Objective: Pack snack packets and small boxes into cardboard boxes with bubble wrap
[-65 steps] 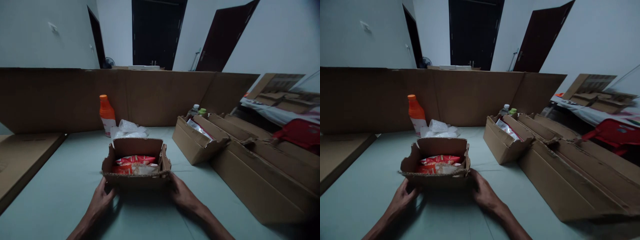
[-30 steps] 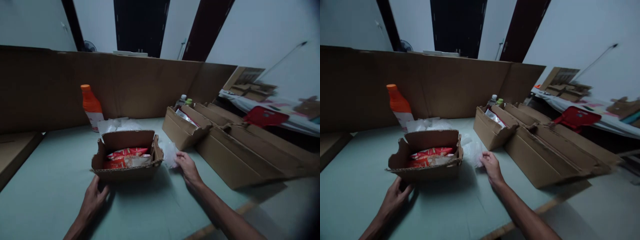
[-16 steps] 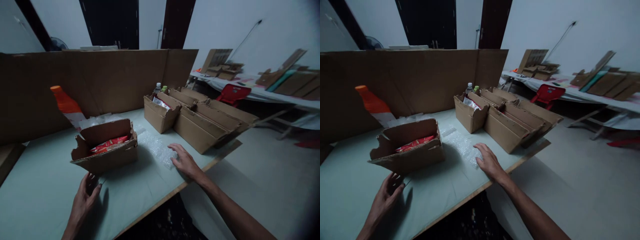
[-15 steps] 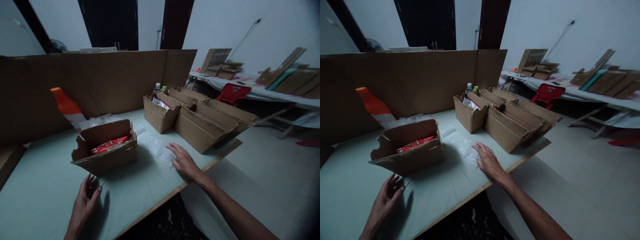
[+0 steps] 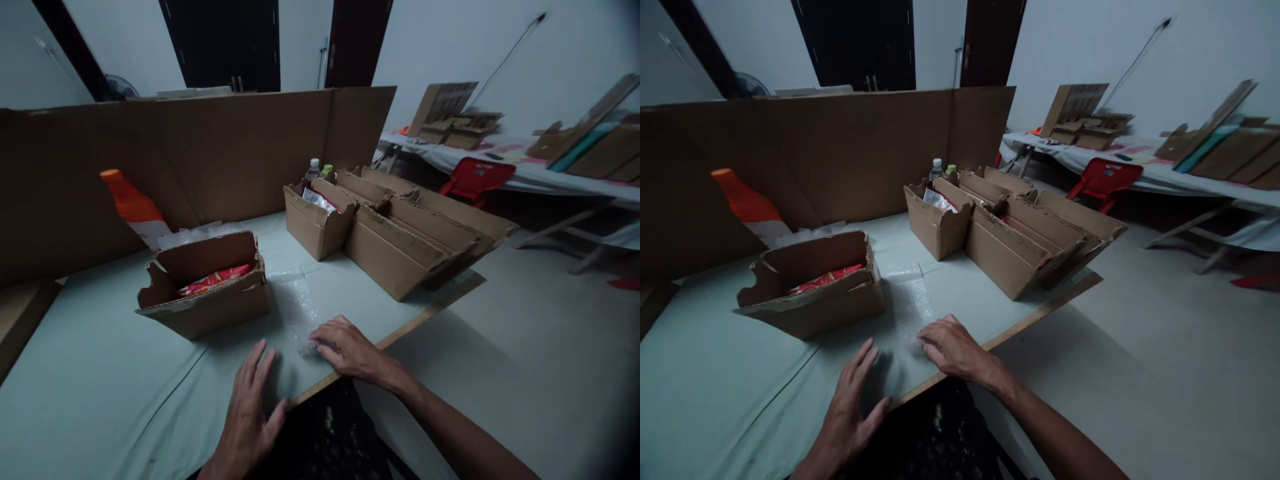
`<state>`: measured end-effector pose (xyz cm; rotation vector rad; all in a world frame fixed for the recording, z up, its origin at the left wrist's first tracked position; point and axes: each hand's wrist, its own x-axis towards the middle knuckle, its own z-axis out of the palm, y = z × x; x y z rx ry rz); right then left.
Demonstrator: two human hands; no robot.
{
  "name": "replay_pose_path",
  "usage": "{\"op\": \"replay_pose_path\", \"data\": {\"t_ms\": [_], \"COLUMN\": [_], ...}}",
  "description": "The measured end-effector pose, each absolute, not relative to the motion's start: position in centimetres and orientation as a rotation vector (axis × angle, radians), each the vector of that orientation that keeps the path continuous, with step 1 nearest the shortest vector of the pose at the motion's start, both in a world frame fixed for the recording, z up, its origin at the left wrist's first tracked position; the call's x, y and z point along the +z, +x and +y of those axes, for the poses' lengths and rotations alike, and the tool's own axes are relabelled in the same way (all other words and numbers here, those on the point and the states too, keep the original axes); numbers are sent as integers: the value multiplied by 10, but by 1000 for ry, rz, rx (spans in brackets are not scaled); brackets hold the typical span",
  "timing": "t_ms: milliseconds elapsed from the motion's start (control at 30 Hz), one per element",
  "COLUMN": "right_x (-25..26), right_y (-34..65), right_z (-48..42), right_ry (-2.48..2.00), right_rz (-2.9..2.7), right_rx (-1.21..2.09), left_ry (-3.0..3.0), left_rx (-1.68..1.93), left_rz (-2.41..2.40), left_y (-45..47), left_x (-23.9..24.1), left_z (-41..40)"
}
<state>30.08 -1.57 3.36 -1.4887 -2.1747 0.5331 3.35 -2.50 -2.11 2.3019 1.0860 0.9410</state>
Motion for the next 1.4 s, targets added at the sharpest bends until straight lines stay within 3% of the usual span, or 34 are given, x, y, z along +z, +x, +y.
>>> {"op": "replay_pose_path", "data": {"t_ms": [200, 267, 333, 467, 600, 733, 867, 1100, 1400], "right_x": [37, 34, 32, 24, 7, -3, 1, 6, -2], "right_y": [304, 309, 310, 298, 285, 282, 283, 284, 278], "right_z": [-34, -42, -51, -62, -50, -36, -36, -49, -53], "right_ry": [-1350, -1377, -1442, -1341, -1402, -1411, -1398, -1465, -1409], "right_rz": [-1745, -1596, -1557, -1874, -2182, -2111, -2016, -2091, -1994], "right_rx": [1124, 957, 589, 138, 187, 306, 585, 214, 527], "left_ry": [2036, 1920, 1842, 1863, 1966, 2209, 2331, 2323, 2304], "left_rx": [848, 804, 754, 635, 622, 940, 897, 900, 844], "left_rz": [979, 1102, 1230, 1336, 1393, 1241, 1002, 1231, 939], "left_y": [71, 75, 77, 82, 80, 67, 60, 74, 53], "left_x": [-13, -11, -10, -11, -16, -13, -14, -29, -15], "left_z": [-8, -2, 4, 16, 20, 10, -4, 11, -9]}}
